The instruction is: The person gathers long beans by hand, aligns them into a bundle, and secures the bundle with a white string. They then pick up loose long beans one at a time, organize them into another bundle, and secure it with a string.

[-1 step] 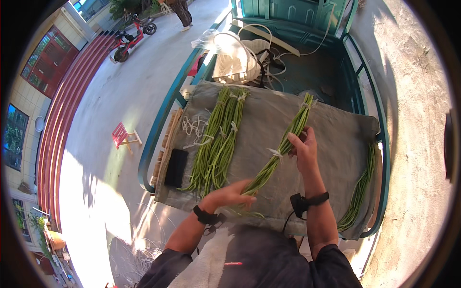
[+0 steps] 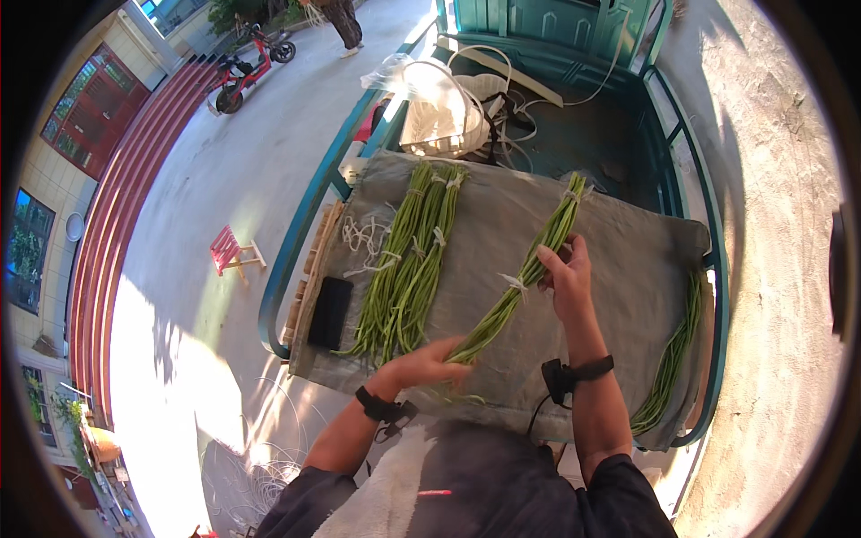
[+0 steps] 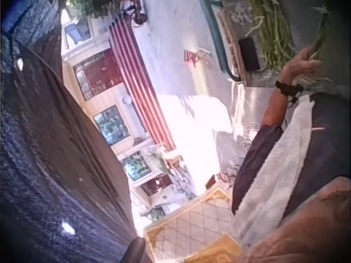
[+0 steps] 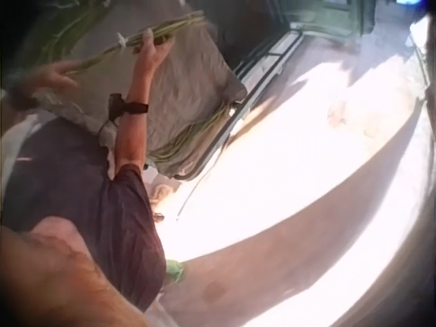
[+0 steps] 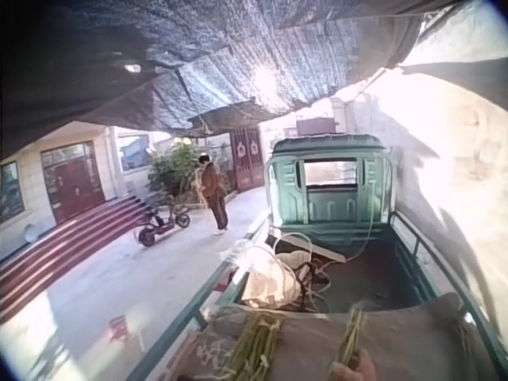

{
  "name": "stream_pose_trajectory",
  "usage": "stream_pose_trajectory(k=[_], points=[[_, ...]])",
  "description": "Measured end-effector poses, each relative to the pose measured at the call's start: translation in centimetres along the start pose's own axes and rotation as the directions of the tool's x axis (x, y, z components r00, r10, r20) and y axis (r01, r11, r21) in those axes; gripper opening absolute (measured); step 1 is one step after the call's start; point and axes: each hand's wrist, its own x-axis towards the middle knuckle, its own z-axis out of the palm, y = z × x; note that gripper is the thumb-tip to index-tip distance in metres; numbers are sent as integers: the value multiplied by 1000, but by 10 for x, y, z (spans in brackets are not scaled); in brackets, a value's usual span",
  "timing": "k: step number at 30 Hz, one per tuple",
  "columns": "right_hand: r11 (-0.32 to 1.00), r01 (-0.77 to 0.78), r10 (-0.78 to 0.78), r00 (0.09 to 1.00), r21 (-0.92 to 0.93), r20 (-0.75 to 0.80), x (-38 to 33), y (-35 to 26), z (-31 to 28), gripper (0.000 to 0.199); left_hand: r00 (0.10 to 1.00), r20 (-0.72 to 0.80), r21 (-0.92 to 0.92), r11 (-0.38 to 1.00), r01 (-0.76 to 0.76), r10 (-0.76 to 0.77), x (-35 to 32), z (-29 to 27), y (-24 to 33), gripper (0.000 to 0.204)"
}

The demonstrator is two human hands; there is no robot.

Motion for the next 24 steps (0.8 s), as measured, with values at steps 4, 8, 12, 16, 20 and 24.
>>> stream_pose_trajectory(k=[4, 8, 12, 16, 20, 24], points=[[997, -66, 68, 994, -31, 83, 31, 19, 20, 45, 977, -213, -69, 997, 14, -28, -35, -15, -12, 38], [988, -113, 128, 979, -103, 156, 62, 47, 51, 52, 946, -320, -103, 995, 17, -49, -43, -20, -18, 26], [961, -182, 211, 969, -210, 127, 95, 65, 79, 54, 863, -505, -6, 1000, 26, -26, -39, -23, -30, 35], [921, -223, 288, 942, -319, 173, 126, 80, 100, 58, 643, -726, 529, 796, 295, 244, -34, -27, -44, 50], [834, -410, 486, 863, -369, 138, 150, 121, 98, 67, 575, -793, 489, 770, 409, 199, -21, -16, -37, 54], [850, -352, 439, 885, -391, 158, 146, 142, 99, 68, 561, -779, 570, 690, 446, 280, -25, -7, -54, 52]])
